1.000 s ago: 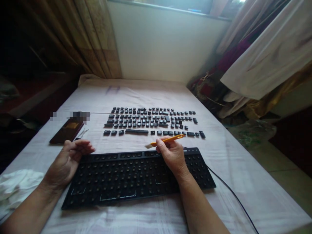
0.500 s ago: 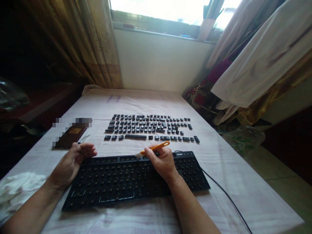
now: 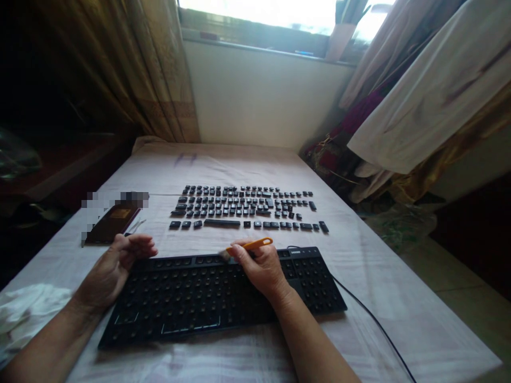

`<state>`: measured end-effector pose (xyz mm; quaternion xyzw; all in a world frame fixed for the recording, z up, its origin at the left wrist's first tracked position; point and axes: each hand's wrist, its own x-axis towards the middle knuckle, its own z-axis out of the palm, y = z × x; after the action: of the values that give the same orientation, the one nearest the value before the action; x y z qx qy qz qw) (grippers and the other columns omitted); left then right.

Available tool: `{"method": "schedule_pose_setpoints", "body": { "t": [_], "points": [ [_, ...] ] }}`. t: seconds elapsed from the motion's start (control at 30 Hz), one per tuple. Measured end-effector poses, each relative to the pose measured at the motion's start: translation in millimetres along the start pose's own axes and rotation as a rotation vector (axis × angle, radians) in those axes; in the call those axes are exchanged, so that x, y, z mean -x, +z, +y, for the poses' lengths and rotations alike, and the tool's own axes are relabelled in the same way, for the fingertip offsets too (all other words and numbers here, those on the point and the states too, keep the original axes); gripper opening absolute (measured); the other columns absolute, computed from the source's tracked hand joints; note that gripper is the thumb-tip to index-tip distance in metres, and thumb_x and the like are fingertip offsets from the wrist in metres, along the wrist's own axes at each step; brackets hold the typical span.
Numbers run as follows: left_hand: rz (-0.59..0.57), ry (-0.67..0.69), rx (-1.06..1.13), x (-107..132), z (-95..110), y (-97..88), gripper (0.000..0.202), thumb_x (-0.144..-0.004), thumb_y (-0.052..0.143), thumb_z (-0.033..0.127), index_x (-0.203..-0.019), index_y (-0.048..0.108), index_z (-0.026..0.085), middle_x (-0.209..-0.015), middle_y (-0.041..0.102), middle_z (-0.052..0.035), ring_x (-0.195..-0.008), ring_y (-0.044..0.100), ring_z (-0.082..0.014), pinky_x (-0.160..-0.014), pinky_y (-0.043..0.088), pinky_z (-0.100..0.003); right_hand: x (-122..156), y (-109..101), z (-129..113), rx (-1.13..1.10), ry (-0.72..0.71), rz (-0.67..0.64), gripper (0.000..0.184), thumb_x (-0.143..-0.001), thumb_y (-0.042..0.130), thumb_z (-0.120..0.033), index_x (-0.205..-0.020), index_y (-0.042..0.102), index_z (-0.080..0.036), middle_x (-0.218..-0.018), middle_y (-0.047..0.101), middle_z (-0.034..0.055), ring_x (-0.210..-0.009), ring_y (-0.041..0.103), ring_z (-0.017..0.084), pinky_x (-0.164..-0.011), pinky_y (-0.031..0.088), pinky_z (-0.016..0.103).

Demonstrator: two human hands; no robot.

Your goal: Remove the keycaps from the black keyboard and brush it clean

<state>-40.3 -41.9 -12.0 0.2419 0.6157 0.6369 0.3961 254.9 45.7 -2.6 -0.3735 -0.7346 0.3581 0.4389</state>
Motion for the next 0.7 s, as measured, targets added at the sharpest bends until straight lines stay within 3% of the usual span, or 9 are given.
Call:
{"method": "schedule_pose_setpoints", "body": {
  "t": [0.17, 0.43, 0.57, 0.7],
  "points": [
    [0.006, -0.006, 0.008, 1.2, 0.0, 0.7, 0.067, -0.055, 0.076, 0.082, -0.081, 0.074, 0.020, -0.079, 0.075, -0.0027, -0.079, 0.069, -0.0221, -0.079, 0.056, -0.034, 1.8, -4.4, -6.1, 0.006, -0.010, 0.070, 0.018, -0.092, 0.063, -0.032, -0.093, 0.077, -0.020, -0.070, 0.080, 0.0031, -0.060, 0.076, 0.021, -0.062, 0.064, 0.032],
    [0.031, -0.013, 0.027, 2.2, -1.4, 0.4, 0.065, -0.058, 0.076, 0.081, -0.081, 0.074, 0.020, -0.078, 0.074, -0.0025, -0.077, 0.069, -0.0192, -0.075, 0.057, -0.027, 0.4, -8.6, -11.7, 0.256, -0.263, -0.012, 0.019, -0.091, 0.058, -0.017, -0.082, 0.074, -0.021, -0.076, 0.081, 0.0046, -0.069, 0.078, 0.021, -0.067, 0.063, 0.030],
    [0.074, -0.025, 0.033, 2.1, -1.9, 0.6, 0.066, -0.056, 0.076, 0.082, -0.080, 0.073, 0.021, -0.076, 0.073, -0.0016, -0.075, 0.069, -0.0187, -0.074, 0.058, -0.027, 1.2, -4.7, -9.2, 0.262, -0.240, -0.057, 0.019, -0.091, 0.059, -0.017, -0.082, 0.075, -0.021, -0.075, 0.080, 0.0039, -0.068, 0.078, 0.020, -0.067, 0.063, 0.029],
    [0.074, -0.018, 0.000, 0.0, -5.7, -4.0, 0.064, -0.062, 0.072, 0.082, -0.082, 0.072, 0.021, -0.077, 0.074, -0.0018, -0.076, 0.070, -0.0194, -0.074, 0.058, -0.028, 4.0, -1.3, -6.1, 0.075, -0.140, 0.024, 0.015, -0.093, 0.061, -0.019, -0.092, 0.076, -0.020, -0.078, 0.081, 0.0036, -0.065, 0.077, 0.018, -0.064, 0.064, 0.028]
  ]
}}
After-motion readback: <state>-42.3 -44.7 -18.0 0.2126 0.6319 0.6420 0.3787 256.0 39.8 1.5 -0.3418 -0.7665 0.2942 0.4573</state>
